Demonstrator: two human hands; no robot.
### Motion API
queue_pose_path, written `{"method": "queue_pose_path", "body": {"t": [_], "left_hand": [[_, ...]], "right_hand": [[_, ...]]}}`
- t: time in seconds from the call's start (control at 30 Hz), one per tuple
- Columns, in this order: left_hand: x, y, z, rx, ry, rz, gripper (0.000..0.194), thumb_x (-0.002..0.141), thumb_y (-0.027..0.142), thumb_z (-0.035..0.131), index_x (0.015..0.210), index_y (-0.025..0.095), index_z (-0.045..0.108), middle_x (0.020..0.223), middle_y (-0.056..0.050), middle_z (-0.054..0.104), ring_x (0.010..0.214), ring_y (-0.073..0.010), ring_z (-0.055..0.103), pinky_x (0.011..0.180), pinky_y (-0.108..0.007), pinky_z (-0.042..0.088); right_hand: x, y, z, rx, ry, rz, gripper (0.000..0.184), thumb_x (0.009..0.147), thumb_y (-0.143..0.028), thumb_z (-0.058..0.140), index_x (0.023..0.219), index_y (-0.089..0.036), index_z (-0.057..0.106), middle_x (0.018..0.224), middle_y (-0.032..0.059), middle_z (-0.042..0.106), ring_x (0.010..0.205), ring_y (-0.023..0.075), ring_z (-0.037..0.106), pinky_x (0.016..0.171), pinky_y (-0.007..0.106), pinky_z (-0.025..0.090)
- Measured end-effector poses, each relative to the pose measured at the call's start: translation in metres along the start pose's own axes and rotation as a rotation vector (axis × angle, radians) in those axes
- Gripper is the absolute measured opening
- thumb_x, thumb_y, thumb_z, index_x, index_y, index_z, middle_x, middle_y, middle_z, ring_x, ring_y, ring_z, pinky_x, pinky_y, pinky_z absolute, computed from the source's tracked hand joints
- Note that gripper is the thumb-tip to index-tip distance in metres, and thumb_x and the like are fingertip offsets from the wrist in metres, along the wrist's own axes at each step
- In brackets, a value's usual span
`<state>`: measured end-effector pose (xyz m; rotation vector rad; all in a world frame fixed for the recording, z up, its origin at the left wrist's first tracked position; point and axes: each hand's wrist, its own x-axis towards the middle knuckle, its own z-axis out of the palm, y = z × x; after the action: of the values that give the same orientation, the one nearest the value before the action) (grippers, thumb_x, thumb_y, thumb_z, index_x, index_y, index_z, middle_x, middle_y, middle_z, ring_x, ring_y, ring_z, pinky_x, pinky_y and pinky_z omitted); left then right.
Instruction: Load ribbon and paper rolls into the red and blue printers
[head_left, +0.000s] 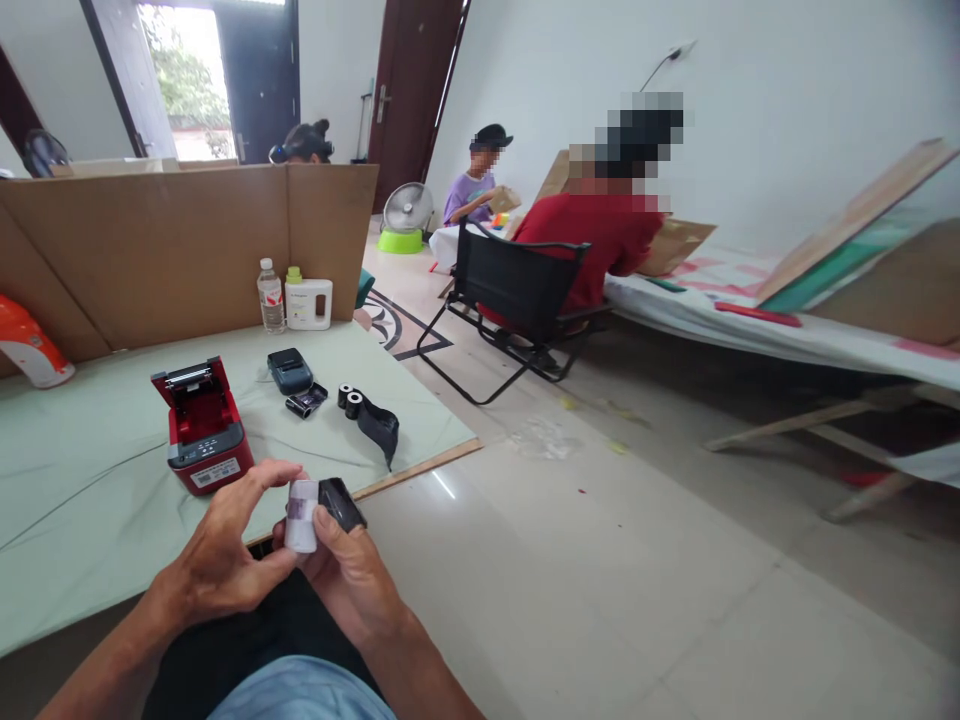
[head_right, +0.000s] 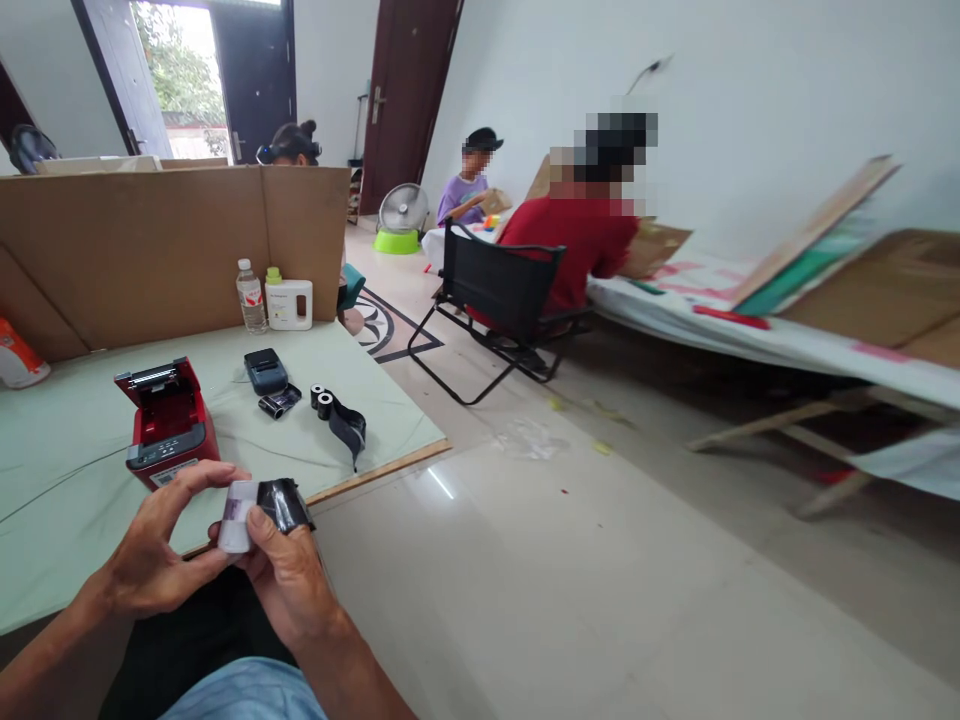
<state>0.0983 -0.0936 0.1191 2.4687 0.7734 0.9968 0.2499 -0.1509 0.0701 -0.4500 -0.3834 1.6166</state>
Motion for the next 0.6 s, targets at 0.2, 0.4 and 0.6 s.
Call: {"method": "queue_pose_path", "body": {"t": [0.2, 0.4, 0.6], "left_hand": [[0.003, -0.006, 0.007, -0.544, 0.062, -0.248, 0.070, 0.071, 0.015, 0.085, 0.134, 0.025, 0.058, 0.122, -0.010, 0.074, 0.108, -0.0242, 0.074, 0.096, -0.037, 0.062], [0.010, -0.005, -0.003, -0.495, -0.013, -0.292, 0.065, 0.073, 0.020, 0.084, 0.133, 0.024, 0.058, 0.120, -0.012, 0.075, 0.109, -0.0273, 0.074, 0.095, -0.041, 0.062], [0.022, 0.006, -0.019, 0.032, -0.200, -0.002, 0.063, 0.076, 0.009, 0.070, 0.136, 0.024, 0.057, 0.121, -0.008, 0.073, 0.109, -0.0268, 0.073, 0.095, -0.042, 0.060]], "right_hand": [[-0.005, -0.002, 0.006, 0.005, 0.007, 0.057, 0.045, 0.080, -0.054, 0.090, 0.101, -0.016, 0.078, 0.083, 0.0051, 0.079, 0.076, 0.0173, 0.072, 0.072, 0.028, 0.058], [-0.003, -0.001, 0.004, -0.064, 0.028, 0.055, 0.049, 0.080, -0.059, 0.088, 0.098, -0.015, 0.079, 0.080, 0.0057, 0.079, 0.071, 0.0158, 0.072, 0.067, 0.025, 0.059], [0.005, 0.002, -0.007, -0.274, 0.140, -0.011, 0.048, 0.075, -0.057, 0.091, 0.090, -0.014, 0.080, 0.077, 0.0063, 0.077, 0.070, 0.0182, 0.073, 0.064, 0.027, 0.058]]}}
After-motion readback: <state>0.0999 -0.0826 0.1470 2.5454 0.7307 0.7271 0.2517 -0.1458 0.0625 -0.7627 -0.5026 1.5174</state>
